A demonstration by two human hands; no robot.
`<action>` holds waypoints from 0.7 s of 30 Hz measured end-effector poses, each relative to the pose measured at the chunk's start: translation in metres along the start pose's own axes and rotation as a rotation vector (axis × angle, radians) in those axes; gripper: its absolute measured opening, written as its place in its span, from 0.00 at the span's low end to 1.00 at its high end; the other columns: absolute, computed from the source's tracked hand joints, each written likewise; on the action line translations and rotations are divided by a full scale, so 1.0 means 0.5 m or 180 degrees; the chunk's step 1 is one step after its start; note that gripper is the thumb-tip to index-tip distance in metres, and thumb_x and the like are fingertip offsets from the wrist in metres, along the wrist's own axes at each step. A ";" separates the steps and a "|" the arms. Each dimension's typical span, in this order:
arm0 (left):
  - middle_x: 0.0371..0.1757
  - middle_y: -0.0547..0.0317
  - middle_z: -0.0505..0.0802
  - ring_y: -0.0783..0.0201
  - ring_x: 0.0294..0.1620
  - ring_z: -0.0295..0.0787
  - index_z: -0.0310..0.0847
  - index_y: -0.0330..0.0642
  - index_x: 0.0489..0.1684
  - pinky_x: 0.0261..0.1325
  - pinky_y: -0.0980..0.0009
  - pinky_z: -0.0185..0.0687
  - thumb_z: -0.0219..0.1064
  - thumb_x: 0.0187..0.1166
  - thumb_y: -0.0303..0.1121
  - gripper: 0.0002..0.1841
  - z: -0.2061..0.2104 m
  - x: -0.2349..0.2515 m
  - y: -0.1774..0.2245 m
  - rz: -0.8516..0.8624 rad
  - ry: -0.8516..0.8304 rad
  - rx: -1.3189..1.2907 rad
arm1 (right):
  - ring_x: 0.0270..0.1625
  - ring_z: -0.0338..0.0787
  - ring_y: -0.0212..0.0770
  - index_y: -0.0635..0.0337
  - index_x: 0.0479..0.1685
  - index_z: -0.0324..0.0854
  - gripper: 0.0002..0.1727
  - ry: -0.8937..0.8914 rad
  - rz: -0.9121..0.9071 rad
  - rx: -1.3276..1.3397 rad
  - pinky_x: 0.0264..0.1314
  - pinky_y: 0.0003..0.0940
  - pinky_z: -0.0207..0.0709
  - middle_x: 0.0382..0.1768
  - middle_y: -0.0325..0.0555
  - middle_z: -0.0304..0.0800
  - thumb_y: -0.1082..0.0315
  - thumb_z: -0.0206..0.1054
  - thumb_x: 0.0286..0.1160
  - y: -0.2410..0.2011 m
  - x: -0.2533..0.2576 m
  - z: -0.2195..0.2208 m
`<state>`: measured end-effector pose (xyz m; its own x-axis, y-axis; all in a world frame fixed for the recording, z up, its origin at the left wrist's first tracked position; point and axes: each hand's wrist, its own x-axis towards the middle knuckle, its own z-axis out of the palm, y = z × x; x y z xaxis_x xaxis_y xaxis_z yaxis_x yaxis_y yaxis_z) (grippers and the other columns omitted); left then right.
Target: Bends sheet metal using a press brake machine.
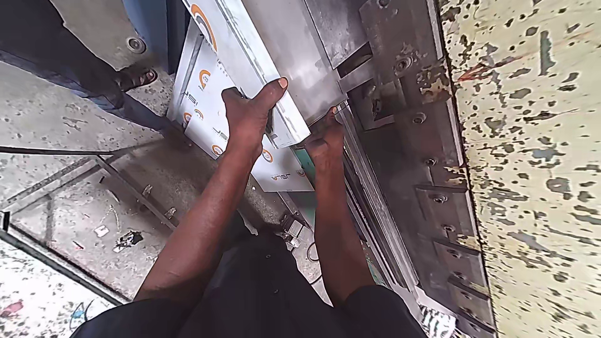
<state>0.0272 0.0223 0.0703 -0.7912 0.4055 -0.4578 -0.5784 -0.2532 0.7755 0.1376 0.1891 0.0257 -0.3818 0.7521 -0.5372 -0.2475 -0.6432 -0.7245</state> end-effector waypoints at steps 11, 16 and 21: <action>0.50 0.45 0.91 0.54 0.44 0.96 0.56 0.38 0.75 0.42 0.56 0.97 0.88 0.57 0.47 0.50 0.001 0.001 -0.004 -0.0131 0.0084 0.0023 | 0.64 0.89 0.50 0.58 0.74 0.69 0.27 0.0024 -0.0078 -0.0041 0.68 0.56 0.85 0.62 0.53 0.86 0.47 0.53 0.92 0.001 -0.007 0.012; 0.50 0.43 0.90 0.53 0.43 0.96 0.55 0.38 0.74 0.42 0.55 0.98 0.88 0.57 0.46 0.50 0.006 0.003 -0.004 -0.0097 0.0084 -0.0074 | 0.70 0.86 0.50 0.55 0.77 0.68 0.26 0.0283 -0.0054 -0.0035 0.69 0.56 0.84 0.68 0.53 0.83 0.49 0.56 0.90 -0.007 -0.015 0.028; 0.49 0.43 0.90 0.53 0.43 0.95 0.55 0.36 0.72 0.43 0.55 0.98 0.89 0.56 0.43 0.49 0.006 0.006 -0.010 0.0026 0.0030 -0.0187 | 0.72 0.85 0.51 0.54 0.77 0.68 0.25 0.0304 -0.0024 0.0086 0.70 0.58 0.83 0.70 0.53 0.82 0.50 0.56 0.90 -0.006 -0.010 0.025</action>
<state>0.0285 0.0274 0.0663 -0.7977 0.3950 -0.4557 -0.5823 -0.3078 0.7524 0.1290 0.1856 0.0360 -0.2934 0.7664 -0.5714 -0.2745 -0.6401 -0.7176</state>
